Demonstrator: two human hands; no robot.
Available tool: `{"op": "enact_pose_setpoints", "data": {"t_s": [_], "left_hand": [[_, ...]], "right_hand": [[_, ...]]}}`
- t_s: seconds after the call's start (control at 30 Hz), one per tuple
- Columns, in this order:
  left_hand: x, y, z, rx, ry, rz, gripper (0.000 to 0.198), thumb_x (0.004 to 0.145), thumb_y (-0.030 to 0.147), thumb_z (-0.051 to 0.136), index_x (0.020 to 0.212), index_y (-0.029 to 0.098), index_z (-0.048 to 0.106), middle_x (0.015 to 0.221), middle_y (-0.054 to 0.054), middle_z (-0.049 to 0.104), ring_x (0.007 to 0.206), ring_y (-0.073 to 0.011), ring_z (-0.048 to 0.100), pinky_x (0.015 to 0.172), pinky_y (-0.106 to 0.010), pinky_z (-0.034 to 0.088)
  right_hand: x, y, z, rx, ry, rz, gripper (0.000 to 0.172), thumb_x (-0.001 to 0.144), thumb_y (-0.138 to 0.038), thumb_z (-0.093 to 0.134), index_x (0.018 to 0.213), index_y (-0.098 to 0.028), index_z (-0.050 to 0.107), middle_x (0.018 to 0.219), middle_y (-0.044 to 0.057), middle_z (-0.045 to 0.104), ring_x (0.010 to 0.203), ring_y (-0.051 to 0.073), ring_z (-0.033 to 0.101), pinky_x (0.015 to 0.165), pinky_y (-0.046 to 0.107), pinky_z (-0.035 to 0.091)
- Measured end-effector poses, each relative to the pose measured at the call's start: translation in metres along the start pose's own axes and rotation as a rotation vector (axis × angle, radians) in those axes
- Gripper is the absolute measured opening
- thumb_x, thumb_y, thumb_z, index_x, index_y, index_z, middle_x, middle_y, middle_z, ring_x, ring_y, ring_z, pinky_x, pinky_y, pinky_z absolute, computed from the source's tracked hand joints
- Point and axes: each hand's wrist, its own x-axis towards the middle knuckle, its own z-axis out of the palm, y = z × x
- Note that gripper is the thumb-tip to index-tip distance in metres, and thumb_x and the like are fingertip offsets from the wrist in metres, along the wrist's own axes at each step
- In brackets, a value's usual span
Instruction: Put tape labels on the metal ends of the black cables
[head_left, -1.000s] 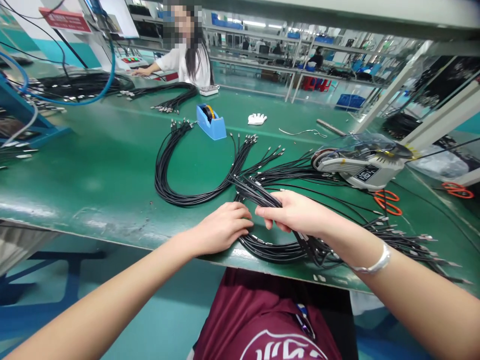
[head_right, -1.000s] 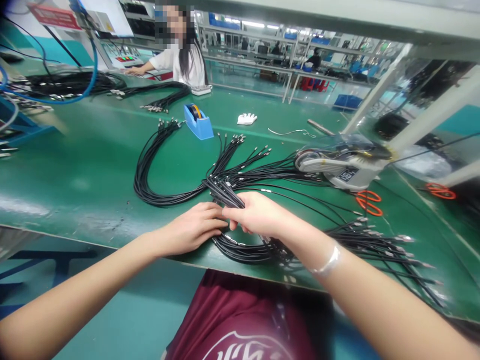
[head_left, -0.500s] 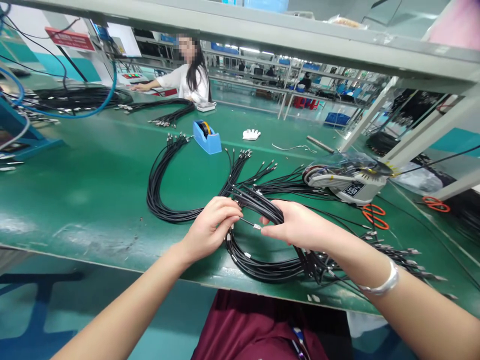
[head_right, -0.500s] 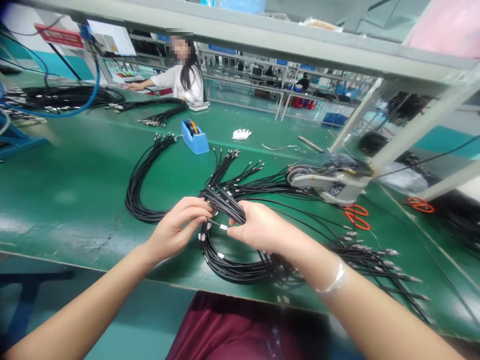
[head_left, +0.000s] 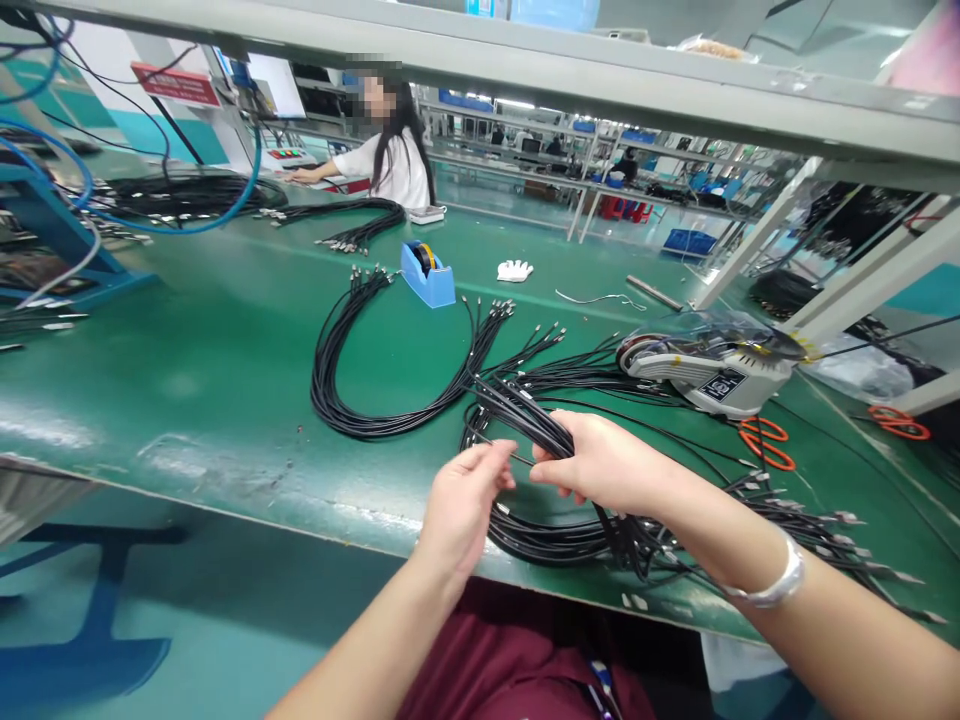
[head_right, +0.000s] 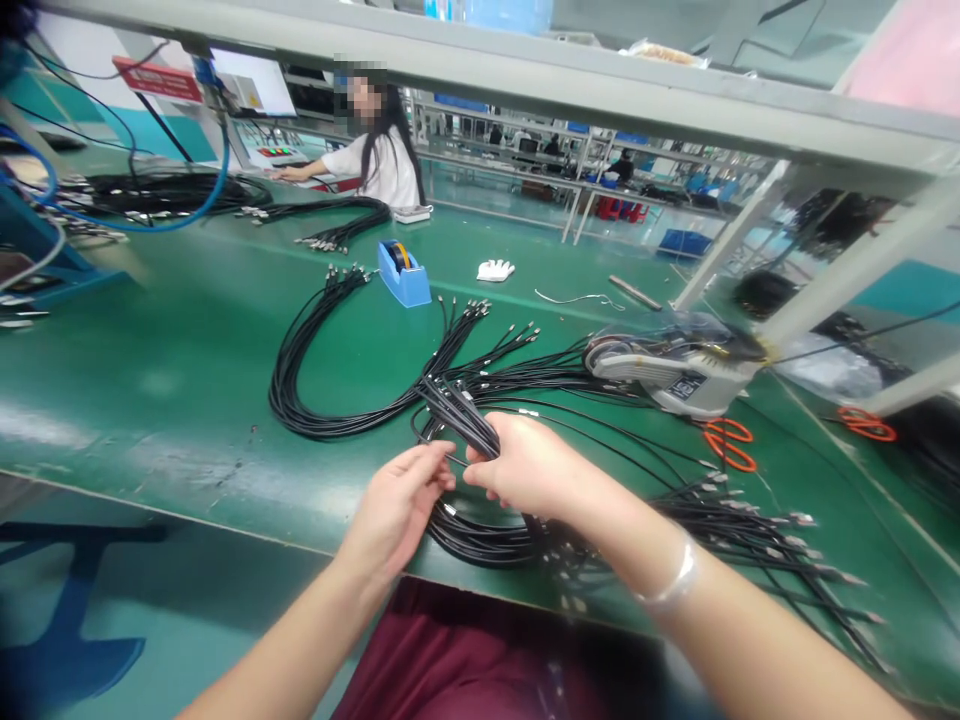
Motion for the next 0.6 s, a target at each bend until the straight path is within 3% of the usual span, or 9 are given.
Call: {"op": "enact_pose_setpoints", "data": {"t_s": [0.1,0.23,0.33,0.43,0.6], "left_hand": [[0.018,0.019,-0.016,-0.168,0.073,-0.107,0.017,0.072,0.028,0.072,0.076,0.012,0.068,0.060,0.002,0.056,0.057,-0.0060,0.052,0.057,-0.017,0.046],[0.028,0.033,-0.024,-0.162,0.045,-0.184,0.012,0.079,0.023,0.065,0.075,0.012,0.065,0.067,-0.002,0.062,0.059,-0.0080,0.059,0.056,-0.019,0.049],[0.022,0.031,-0.019,-0.097,0.004,-0.177,0.012,0.076,0.021,0.068,0.077,0.009,0.065,0.070,-0.006,0.065,0.059,-0.0113,0.061,0.054,-0.021,0.050],[0.015,0.025,-0.011,-0.053,-0.024,-0.150,0.017,0.072,0.022,0.073,0.078,0.008,0.065,0.068,-0.006,0.066,0.058,-0.0116,0.061,0.054,-0.021,0.049],[0.020,0.022,0.000,-0.036,-0.090,-0.115,0.026,0.066,0.030,0.077,0.070,0.008,0.063,0.063,-0.005,0.063,0.055,-0.0111,0.058,0.052,-0.021,0.046]], "right_hand": [[-0.001,0.001,0.000,-0.004,-0.014,0.015,0.014,0.069,-0.022,0.060,0.075,-0.021,0.048,0.057,-0.004,0.055,0.048,0.012,0.055,0.041,0.020,0.043],[-0.002,0.002,-0.003,-0.045,-0.067,-0.012,0.014,0.071,-0.028,0.060,0.077,-0.020,0.051,0.056,-0.003,0.056,0.046,0.012,0.055,0.041,0.020,0.042],[-0.001,0.000,-0.007,-0.031,-0.022,-0.027,0.018,0.076,-0.034,0.056,0.086,-0.019,0.056,0.061,-0.002,0.058,0.046,0.011,0.053,0.041,0.020,0.040],[0.003,-0.002,-0.004,-0.019,0.031,-0.052,0.019,0.071,-0.032,0.063,0.083,-0.018,0.059,0.064,-0.002,0.058,0.052,0.011,0.052,0.045,0.020,0.039],[0.010,0.001,0.006,0.176,-0.054,-0.092,0.011,0.067,-0.023,0.063,0.067,-0.017,0.054,0.058,-0.003,0.058,0.054,0.011,0.053,0.051,0.021,0.040]]}}
